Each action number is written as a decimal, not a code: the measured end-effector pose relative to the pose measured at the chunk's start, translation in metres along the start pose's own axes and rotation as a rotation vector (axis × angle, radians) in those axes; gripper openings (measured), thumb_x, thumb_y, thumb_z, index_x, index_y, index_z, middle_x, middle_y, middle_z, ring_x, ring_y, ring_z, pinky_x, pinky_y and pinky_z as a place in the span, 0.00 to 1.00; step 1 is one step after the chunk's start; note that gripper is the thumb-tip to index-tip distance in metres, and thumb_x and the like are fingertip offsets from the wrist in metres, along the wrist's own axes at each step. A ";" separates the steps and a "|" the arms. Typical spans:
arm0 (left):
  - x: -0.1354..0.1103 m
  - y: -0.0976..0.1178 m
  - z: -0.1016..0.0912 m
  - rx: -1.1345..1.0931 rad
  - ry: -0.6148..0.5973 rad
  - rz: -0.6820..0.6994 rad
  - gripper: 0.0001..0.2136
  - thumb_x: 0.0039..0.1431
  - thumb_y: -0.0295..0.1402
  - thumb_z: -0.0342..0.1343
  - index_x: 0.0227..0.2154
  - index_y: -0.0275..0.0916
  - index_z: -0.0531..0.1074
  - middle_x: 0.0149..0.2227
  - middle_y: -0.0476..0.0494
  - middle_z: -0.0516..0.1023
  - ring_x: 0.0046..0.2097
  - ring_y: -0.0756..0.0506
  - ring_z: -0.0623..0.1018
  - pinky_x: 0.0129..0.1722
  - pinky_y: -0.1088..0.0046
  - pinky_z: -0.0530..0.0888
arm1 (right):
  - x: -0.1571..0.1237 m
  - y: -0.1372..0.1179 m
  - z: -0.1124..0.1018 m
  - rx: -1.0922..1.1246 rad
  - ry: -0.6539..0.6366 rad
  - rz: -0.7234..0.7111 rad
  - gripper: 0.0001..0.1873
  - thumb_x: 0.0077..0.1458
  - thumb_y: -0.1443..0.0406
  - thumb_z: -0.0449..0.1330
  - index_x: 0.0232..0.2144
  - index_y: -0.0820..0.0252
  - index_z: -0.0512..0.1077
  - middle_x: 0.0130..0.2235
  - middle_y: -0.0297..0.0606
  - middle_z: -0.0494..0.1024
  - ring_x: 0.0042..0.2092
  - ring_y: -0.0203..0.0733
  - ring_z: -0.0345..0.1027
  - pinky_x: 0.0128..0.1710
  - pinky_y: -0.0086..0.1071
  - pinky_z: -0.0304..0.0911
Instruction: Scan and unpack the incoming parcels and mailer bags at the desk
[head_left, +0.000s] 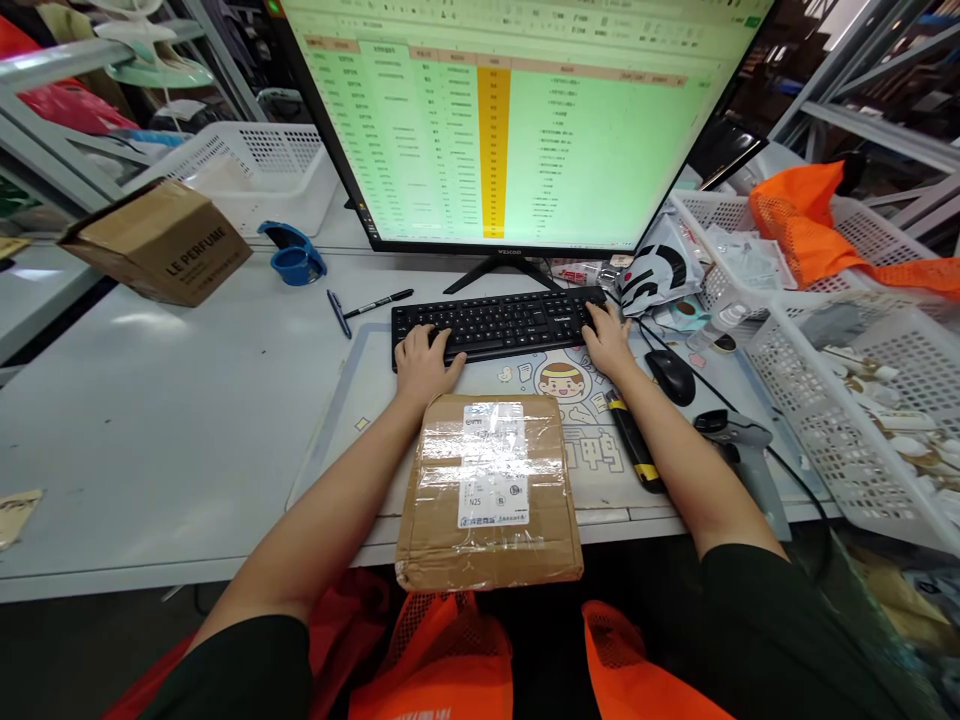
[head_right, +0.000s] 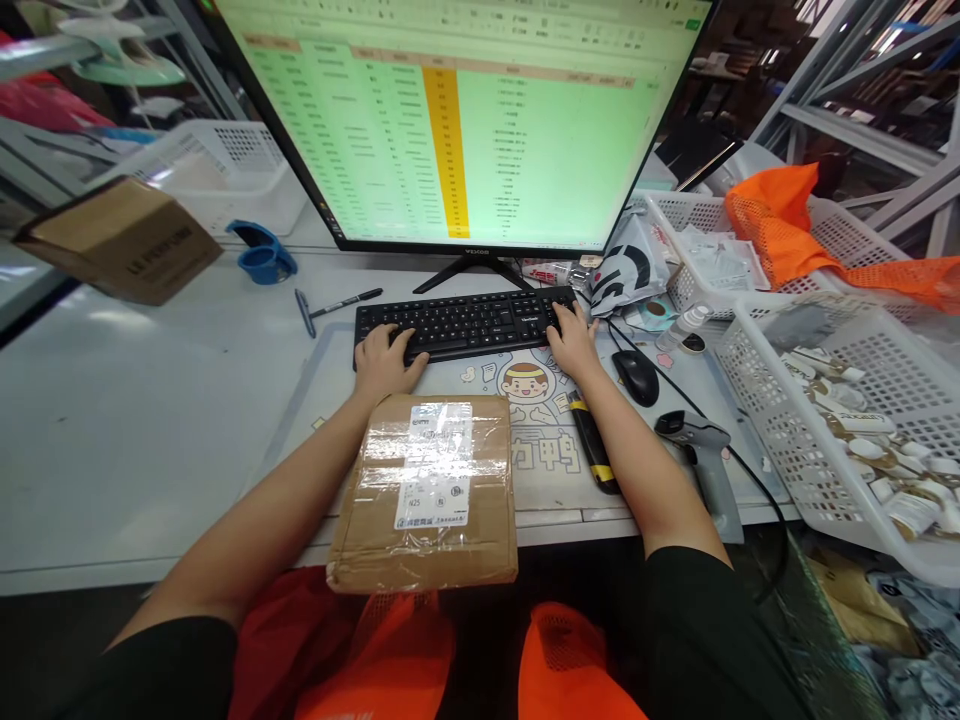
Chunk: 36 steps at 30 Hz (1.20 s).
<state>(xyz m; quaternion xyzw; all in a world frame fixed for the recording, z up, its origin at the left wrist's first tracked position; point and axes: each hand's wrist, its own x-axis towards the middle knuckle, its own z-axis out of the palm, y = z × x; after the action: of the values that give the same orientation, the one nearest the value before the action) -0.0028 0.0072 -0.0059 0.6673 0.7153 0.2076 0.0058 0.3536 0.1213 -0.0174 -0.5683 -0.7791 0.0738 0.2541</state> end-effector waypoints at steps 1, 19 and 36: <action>0.000 0.000 0.000 -0.002 0.001 0.001 0.29 0.66 0.46 0.48 0.65 0.36 0.70 0.67 0.27 0.65 0.71 0.29 0.59 0.68 0.45 0.58 | 0.000 0.001 0.000 0.014 0.019 -0.004 0.30 0.67 0.59 0.47 0.68 0.58 0.64 0.71 0.48 0.64 0.75 0.63 0.43 0.68 0.78 0.36; 0.000 0.000 0.000 -0.001 0.005 0.004 0.30 0.66 0.46 0.48 0.65 0.34 0.70 0.67 0.26 0.65 0.70 0.28 0.60 0.68 0.44 0.58 | -0.001 -0.001 -0.002 0.034 0.132 0.115 0.18 0.65 0.63 0.47 0.47 0.60 0.75 0.69 0.54 0.66 0.73 0.63 0.49 0.67 0.79 0.39; -0.001 0.001 0.001 0.017 -0.003 0.000 0.29 0.67 0.45 0.50 0.65 0.35 0.69 0.68 0.28 0.64 0.71 0.29 0.59 0.68 0.47 0.58 | 0.001 0.008 0.005 0.066 0.163 0.032 0.21 0.66 0.61 0.47 0.49 0.60 0.76 0.63 0.56 0.73 0.68 0.63 0.59 0.66 0.76 0.43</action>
<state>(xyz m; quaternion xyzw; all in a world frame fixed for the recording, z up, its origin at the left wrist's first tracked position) -0.0016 0.0065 -0.0073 0.6676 0.7171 0.2003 0.0011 0.3577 0.1255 -0.0244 -0.5762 -0.7438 0.0569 0.3339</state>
